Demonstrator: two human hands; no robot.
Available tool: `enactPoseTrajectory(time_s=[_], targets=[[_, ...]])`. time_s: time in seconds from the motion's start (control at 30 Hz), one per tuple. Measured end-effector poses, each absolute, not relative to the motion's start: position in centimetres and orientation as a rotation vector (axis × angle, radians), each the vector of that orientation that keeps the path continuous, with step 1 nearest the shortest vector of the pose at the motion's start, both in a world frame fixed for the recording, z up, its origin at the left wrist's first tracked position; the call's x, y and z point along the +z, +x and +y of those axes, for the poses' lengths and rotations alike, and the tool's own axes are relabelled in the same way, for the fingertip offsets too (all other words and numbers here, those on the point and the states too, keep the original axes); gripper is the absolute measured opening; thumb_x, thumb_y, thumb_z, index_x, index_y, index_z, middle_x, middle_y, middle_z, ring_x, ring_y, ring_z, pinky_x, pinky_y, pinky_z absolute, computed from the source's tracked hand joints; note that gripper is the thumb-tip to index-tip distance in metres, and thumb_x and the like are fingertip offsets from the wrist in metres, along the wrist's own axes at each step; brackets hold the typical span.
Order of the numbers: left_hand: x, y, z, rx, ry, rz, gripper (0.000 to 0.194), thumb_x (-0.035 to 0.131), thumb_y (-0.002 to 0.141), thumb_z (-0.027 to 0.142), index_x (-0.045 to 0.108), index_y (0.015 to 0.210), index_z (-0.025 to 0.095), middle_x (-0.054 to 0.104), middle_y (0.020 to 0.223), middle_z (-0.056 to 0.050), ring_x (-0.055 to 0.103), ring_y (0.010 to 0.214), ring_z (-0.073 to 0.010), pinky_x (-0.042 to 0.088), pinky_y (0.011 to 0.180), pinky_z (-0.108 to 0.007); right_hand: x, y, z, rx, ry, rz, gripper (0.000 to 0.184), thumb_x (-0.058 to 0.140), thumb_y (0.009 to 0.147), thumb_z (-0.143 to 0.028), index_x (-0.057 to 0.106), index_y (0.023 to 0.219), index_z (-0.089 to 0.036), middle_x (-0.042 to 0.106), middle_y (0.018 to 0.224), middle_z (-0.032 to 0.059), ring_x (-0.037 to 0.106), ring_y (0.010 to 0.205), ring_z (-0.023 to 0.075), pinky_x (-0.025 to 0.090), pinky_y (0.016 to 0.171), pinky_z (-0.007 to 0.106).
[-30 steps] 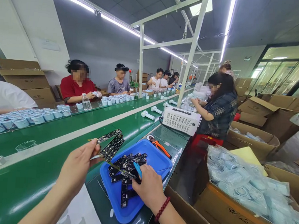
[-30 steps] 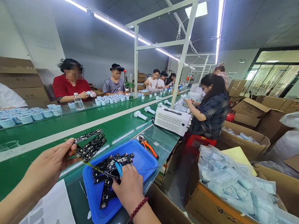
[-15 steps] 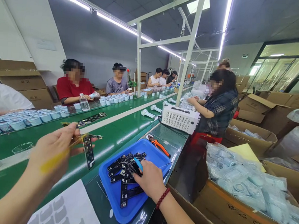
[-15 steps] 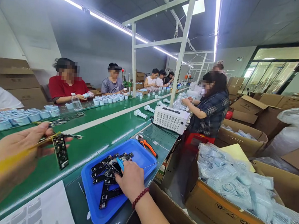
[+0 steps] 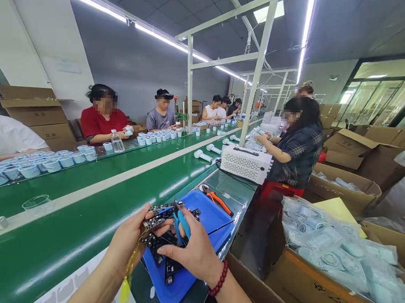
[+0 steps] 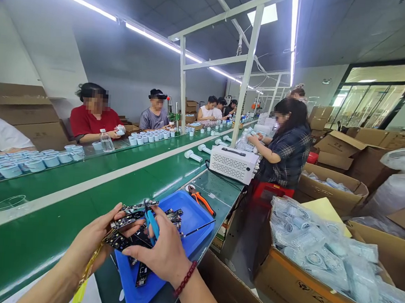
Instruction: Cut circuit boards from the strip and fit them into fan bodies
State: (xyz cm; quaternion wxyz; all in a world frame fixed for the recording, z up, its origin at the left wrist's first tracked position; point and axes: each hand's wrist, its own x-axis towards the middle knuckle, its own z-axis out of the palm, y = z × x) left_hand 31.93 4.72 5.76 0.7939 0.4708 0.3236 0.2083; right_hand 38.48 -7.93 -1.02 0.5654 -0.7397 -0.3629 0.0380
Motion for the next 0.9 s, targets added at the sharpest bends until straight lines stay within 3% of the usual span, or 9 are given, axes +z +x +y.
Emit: enactPoseTrajectory(time_s=[0.07, 0.13, 0.23, 0.33, 0.47, 0.57, 0.67, 0.8, 0.9], targets=[[5.1, 31.7, 4.4, 0.459, 0.997, 0.711, 0.025, 0.054, 0.094, 0.017, 0.063, 0.07, 0.013, 0.068, 0.064, -0.007, 0.069, 0.053, -0.0181, 0.06, 0.051, -0.027, -1.1, 38.3, -7.9, -0.024, -1.706, -0.941, 0.073, 0.089, 0.065, -0.043, 0.059, 0.126, -0.016, 0.068, 0.11, 0.0082, 0.065, 0.094, 0.0237, 0.053, 0.084, 0.034], [4.4, 31.5, 4.5, 0.451, 0.988, 0.699, 0.025, 0.059, 0.091, 0.018, 0.064, 0.067, 0.013, 0.068, 0.062, -0.008, 0.068, 0.054, -0.0186, 0.059, 0.052, -0.028, -1.3, 38.4, -7.9, -0.199, -1.735, -0.985, 0.043, 0.087, 0.07, -0.038, 0.066, 0.102, -0.019, 0.068, 0.12, 0.0093, 0.066, 0.102, 0.0241, 0.053, 0.085, 0.031], [3.2, 31.3, 5.2, 0.441, 0.982, 0.649, 0.021, 0.081, 0.073, 0.022, 0.065, 0.062, 0.013, 0.067, 0.059, -0.005, 0.064, 0.053, -0.0169, 0.057, 0.053, -0.027, -2.0, 38.9, -7.9, -0.359, -1.762, -1.009, 0.01, 0.07, 0.088, -0.028, 0.065, 0.092, -0.021, 0.074, 0.106, 0.0068, 0.07, 0.095, 0.0215, 0.054, 0.078, 0.029], [2.7, 31.1, 6.2, 0.446, 0.989, 0.587, 0.036, 0.096, 0.045, 0.028, 0.068, 0.062, 0.013, 0.065, 0.059, -0.002, 0.061, 0.055, -0.0167, 0.055, 0.053, -0.027, -2.9, 39.5, -8.2, -0.473, -1.771, -1.037, 0.014, 0.055, 0.096, -0.028, 0.065, 0.092, -0.02, 0.076, 0.096, 0.009, 0.072, 0.09, 0.0231, 0.053, 0.075, 0.03], [2.9, 30.9, 6.8, 0.518, 1.011, 0.604, 0.043, 0.097, 0.037, 0.032, 0.07, 0.064, 0.011, 0.066, 0.063, -0.003, 0.058, 0.058, -0.0145, 0.052, 0.052, -0.024, -3.6, 39.8, -8.5, -0.577, -1.823, -1.044, 0.024, 0.047, 0.101, -0.031, 0.065, 0.091, -0.019, 0.075, 0.089, 0.0092, 0.071, 0.082, 0.0226, 0.049, 0.07, 0.029], [3.0, 31.0, 6.6, 0.596, 1.004, 0.675, 0.038, 0.095, 0.043, 0.031, 0.069, 0.061, 0.011, 0.065, 0.059, -0.003, 0.056, 0.056, -0.0132, 0.05, 0.048, -0.022, -3.8, 39.3, -8.5, -0.598, -1.892, -1.01, 0.033, 0.041, 0.103, -0.032, 0.06, 0.077, -0.021, 0.068, 0.071, 0.0054, 0.065, 0.066, 0.0205, 0.041, 0.058, 0.027], [3.3, 31.2, 6.5, 0.648, 0.98, 0.727, 0.022, 0.083, 0.068, 0.024, 0.068, 0.061, 0.01, 0.064, 0.058, -0.004, 0.056, 0.051, -0.0121, 0.047, 0.045, -0.02, -3.9, 39.0, -8.6, -0.57, -1.942, -0.961, 0.036, 0.041, 0.102, -0.036, 0.051, 0.07, -0.023, 0.062, 0.065, 0.0019, 0.059, 0.059, 0.0176, 0.034, 0.054, 0.025], [4.4, 31.1, 8.1, 0.785, 0.928, 0.792, 0.039, 0.051, 0.094, 0.011, 0.059, 0.056, 0.014, 0.058, 0.054, 0.001, 0.052, 0.046, -0.0055, 0.044, 0.047, -0.012, -3.9, 40.1, -9.8, -0.499, -2.001, -0.853, 0.039, 0.041, 0.1, -0.044, 0.039, 0.066, -0.025, 0.053, 0.059, -0.0008, 0.051, 0.054, 0.0166, 0.029, 0.053, 0.026], [4.9, 30.8, 9.2, 0.792, 0.924, 0.81, 0.038, 0.051, 0.095, 0.011, 0.059, 0.058, 0.014, 0.059, 0.056, 0.002, 0.054, 0.046, -0.0046, 0.045, 0.048, -0.01, -4.0, 41.8, -10.7, -0.428, -2.047, -0.736, 0.041, 0.043, 0.097, -0.05, 0.03, 0.065, -0.027, 0.042, 0.053, -0.0036, 0.04, 0.047, 0.0163, 0.021, 0.051, 0.028]])
